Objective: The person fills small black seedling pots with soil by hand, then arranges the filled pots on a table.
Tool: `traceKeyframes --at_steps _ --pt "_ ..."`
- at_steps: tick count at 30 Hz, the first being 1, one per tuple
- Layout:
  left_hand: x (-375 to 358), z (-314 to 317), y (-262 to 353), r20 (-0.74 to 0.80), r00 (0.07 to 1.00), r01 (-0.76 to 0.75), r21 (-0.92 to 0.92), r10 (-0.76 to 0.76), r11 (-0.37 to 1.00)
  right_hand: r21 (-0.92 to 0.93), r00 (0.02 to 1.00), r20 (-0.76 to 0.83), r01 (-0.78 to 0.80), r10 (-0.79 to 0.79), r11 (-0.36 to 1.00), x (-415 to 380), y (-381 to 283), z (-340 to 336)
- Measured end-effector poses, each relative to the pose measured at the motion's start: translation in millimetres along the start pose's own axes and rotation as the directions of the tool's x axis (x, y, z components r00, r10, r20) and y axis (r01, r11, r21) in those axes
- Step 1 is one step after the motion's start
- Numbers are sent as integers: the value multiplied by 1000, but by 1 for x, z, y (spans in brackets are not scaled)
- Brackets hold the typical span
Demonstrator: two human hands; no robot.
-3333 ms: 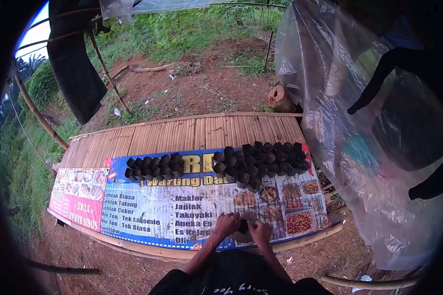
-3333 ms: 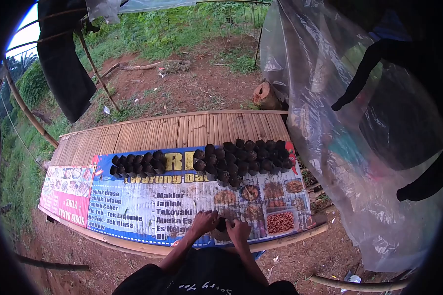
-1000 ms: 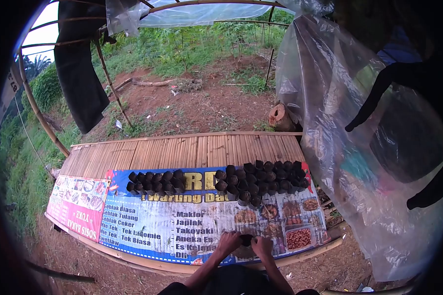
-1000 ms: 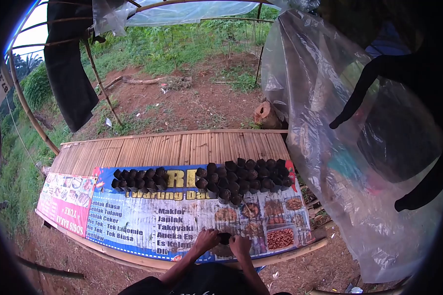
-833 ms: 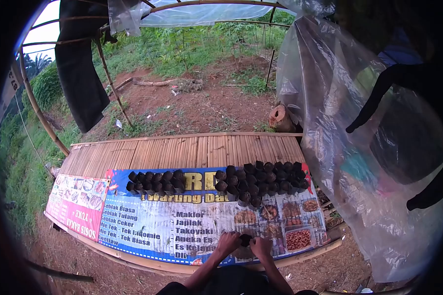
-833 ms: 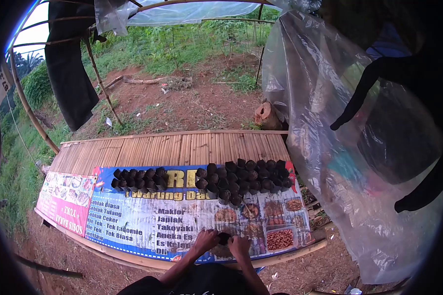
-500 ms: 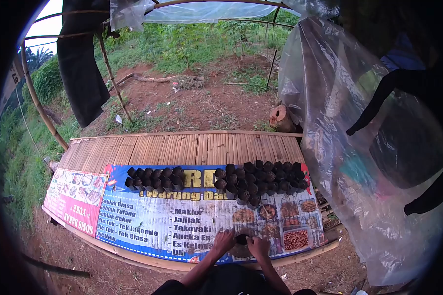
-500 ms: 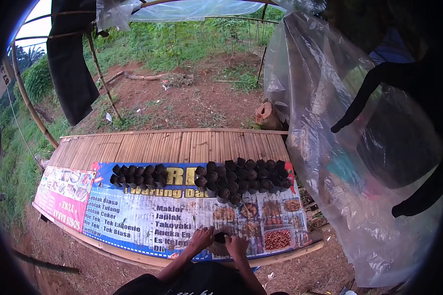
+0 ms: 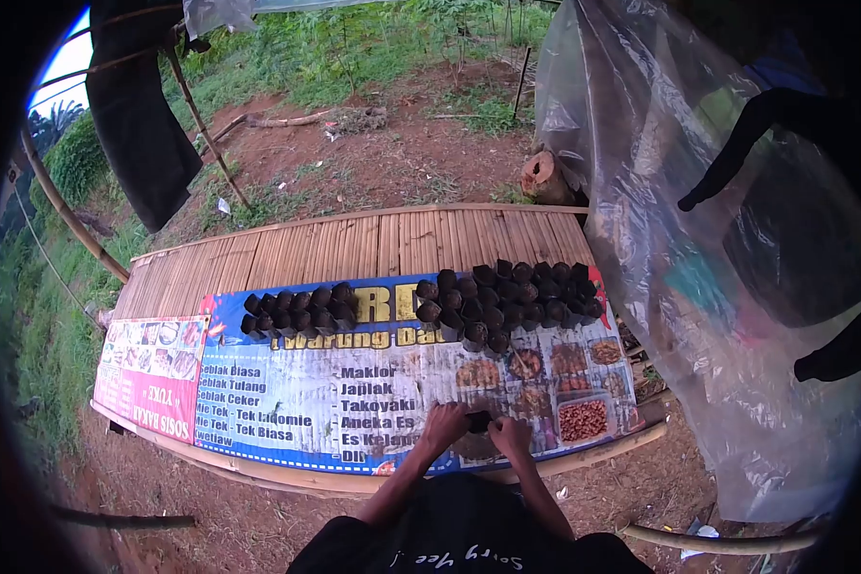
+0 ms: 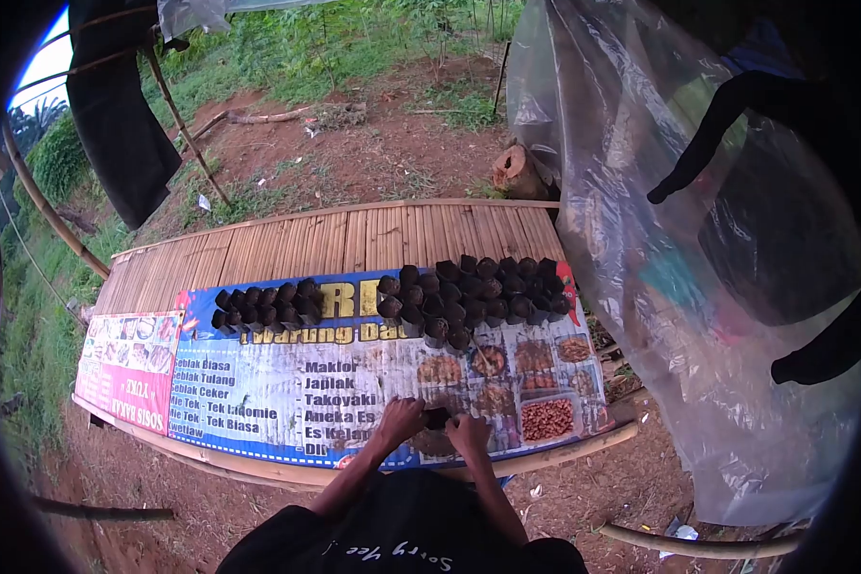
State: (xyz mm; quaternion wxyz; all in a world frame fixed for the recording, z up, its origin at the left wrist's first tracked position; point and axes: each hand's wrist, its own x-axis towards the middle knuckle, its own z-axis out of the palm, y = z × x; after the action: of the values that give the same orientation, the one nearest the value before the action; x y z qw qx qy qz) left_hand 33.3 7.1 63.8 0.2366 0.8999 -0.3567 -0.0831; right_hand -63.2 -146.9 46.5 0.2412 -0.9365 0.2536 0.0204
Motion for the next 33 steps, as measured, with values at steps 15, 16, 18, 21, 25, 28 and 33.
traceKeyframes --at_steps 15,16,18,21,25,28,33 --pt "-4 -4 -1 -20 995 92 -163 -96 982 114 998 -58 14 -8 993 -2 -7 -9" --pt "-4 -1 -2 -25 994 102 -155 -107 983 129 999 -37 17 -12 992 -3 -6 -7" --pt "-1 -5 -3 -18 998 60 -153 -64 986 144 1000 -24 21 -18 989 6 -8 -10" --pt "-2 -5 0 -37 994 91 -164 -99 982 205 998 -57 18 -6 979 6 -9 -10" --pt "-1 -13 2 2 994 111 -172 -113 979 183 999 -30 22 -17 983 8 -7 -8" --pt "-4 -10 4 -42 989 131 -207 -142 970 173 997 -56 61 -52 983 7 -8 -5" --pt "-5 -10 2 -37 993 105 -220 -116 970 246 998 -39 54 -46 968 3 -6 -4"
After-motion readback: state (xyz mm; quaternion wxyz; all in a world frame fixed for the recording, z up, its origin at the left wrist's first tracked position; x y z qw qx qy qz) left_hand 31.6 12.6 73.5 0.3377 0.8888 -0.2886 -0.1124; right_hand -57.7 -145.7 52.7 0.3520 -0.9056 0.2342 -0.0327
